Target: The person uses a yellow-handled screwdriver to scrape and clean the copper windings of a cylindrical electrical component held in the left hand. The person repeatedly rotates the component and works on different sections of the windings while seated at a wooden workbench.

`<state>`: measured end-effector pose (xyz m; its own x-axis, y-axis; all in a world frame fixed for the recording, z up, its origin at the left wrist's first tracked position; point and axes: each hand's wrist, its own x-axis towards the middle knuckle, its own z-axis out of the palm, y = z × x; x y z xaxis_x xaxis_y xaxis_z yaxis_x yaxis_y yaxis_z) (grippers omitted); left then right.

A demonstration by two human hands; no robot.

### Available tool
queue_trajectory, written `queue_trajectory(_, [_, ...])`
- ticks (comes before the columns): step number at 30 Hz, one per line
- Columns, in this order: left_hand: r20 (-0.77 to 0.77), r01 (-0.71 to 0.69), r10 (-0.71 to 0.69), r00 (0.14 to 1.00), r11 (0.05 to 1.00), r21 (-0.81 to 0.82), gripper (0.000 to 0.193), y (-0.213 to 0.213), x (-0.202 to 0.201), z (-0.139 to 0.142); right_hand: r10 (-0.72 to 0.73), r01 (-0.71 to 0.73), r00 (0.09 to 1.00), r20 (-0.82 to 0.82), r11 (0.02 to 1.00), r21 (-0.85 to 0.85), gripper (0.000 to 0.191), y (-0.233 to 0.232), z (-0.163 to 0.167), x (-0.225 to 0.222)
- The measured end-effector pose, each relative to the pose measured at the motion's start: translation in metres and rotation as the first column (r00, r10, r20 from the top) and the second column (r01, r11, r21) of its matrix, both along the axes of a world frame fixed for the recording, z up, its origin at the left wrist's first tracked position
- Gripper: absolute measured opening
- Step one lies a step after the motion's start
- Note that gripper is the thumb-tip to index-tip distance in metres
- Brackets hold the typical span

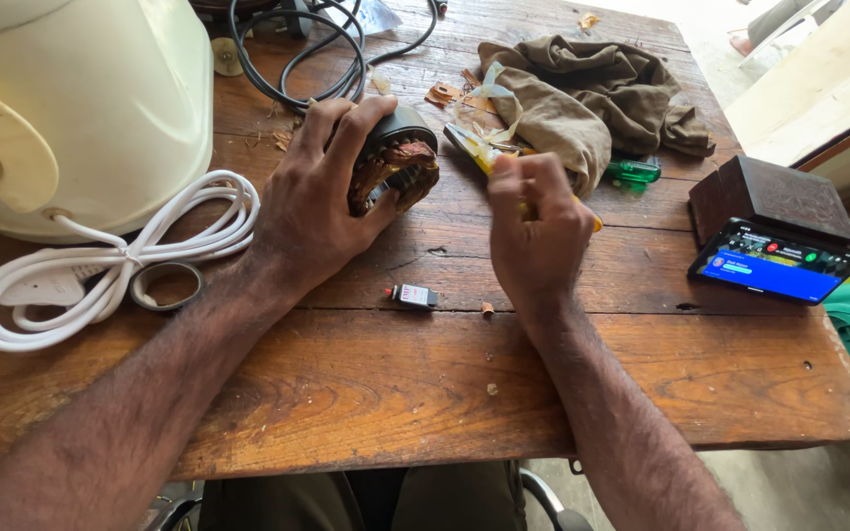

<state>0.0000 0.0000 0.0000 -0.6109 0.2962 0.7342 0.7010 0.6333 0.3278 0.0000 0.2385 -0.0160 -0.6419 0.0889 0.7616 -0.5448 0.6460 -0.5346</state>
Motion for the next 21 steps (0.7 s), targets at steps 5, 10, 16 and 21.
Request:
queue_trajectory(5, [-0.013,-0.001,0.002,1.0,1.0,0.003,0.084,-0.002,-0.005,0.002,-0.097,0.096,0.995,-0.02,0.994,-0.061,0.034,0.008,0.015,-0.005])
queue_trajectory(10, [-0.019,-0.007,0.008,1.0,1.0,0.022,0.082,0.001,-0.008,0.009,-0.179,0.186,0.94,-0.289,0.983,-0.006,0.038,0.042,0.031,0.006])
queue_trajectory(16, [-0.004,-0.026,0.026,1.0,1.0,0.014,0.082,0.005,0.023,-0.004,-0.228,0.109,0.936,-0.266,0.91,-0.399,0.031,0.151,0.008,0.058])
queue_trajectory(21, [-0.047,-0.028,0.03,0.998,0.999,0.028,0.085,0.001,0.019,-0.01,-0.547,0.498,0.808,-0.218,0.832,-0.243,0.042,0.272,-0.027,0.073])
